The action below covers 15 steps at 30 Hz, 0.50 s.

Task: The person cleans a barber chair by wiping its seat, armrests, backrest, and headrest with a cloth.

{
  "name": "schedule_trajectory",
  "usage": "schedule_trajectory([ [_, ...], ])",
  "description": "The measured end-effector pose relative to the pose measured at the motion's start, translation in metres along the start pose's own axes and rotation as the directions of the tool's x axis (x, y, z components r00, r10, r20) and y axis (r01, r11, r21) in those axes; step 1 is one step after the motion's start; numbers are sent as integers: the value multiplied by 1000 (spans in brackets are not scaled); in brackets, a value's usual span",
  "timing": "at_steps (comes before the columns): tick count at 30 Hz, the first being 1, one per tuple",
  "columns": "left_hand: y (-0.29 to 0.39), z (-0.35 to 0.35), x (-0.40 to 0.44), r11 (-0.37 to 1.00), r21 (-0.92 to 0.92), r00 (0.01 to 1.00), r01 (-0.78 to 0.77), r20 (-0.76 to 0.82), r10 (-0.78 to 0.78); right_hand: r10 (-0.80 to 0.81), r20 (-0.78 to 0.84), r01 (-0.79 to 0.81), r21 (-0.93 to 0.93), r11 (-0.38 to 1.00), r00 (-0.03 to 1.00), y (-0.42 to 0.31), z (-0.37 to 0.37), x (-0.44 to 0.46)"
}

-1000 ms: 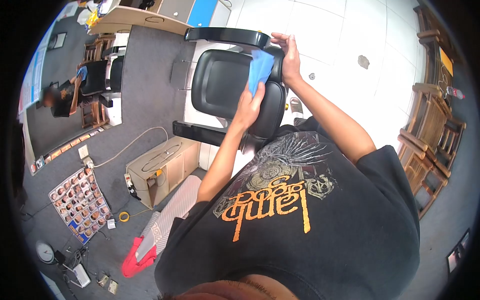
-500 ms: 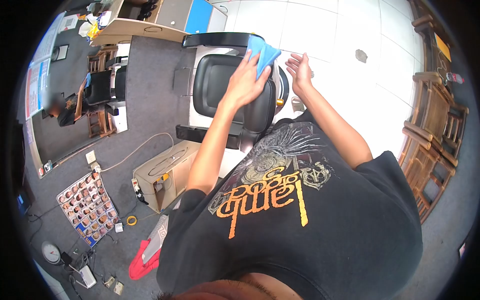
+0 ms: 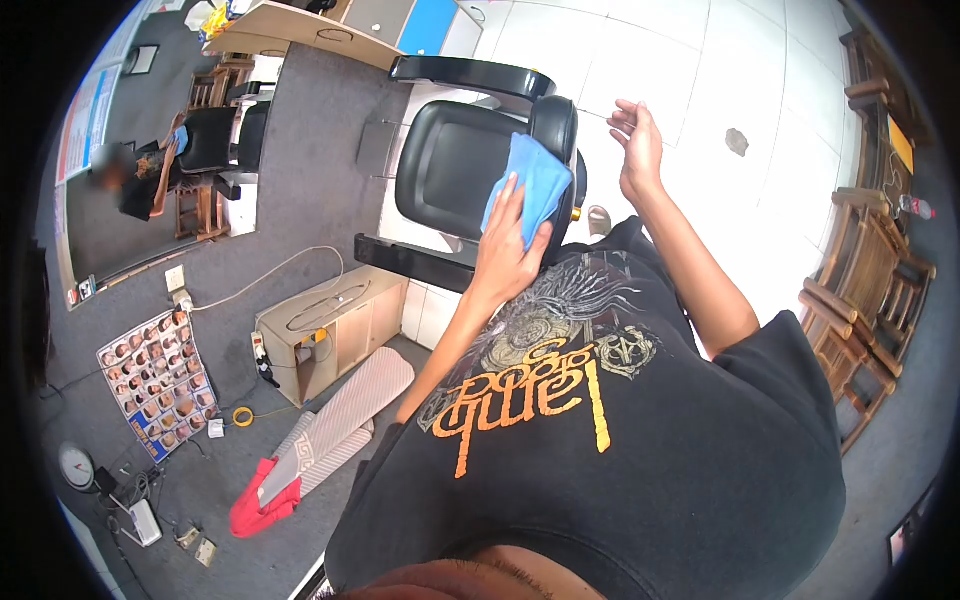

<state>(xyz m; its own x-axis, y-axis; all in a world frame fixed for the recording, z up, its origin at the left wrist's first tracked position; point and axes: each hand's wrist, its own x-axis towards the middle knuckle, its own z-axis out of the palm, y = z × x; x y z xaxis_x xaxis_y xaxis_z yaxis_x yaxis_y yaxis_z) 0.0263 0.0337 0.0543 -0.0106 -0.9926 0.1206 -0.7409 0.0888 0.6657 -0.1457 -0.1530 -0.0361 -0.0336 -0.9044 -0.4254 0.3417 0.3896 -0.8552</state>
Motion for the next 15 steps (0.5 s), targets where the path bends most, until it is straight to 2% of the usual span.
schedule_trajectory([
  [1, -3, 4, 11, 997, 71, 999, -39, 1, 39, -20, 14, 20, -2, 1000, 1000, -3, 8, 0],
  [5, -12, 18, 55, 983, 154, 995, -97, -18, 100, -91, 42, 92, -20, 996, 995, -13, 35, -5],
  [15, -4, 19, 72, 965, 250, 993, -72, -71, 92, -205, 127, 224, -162, 961, 970, -10, 39, -19],
])
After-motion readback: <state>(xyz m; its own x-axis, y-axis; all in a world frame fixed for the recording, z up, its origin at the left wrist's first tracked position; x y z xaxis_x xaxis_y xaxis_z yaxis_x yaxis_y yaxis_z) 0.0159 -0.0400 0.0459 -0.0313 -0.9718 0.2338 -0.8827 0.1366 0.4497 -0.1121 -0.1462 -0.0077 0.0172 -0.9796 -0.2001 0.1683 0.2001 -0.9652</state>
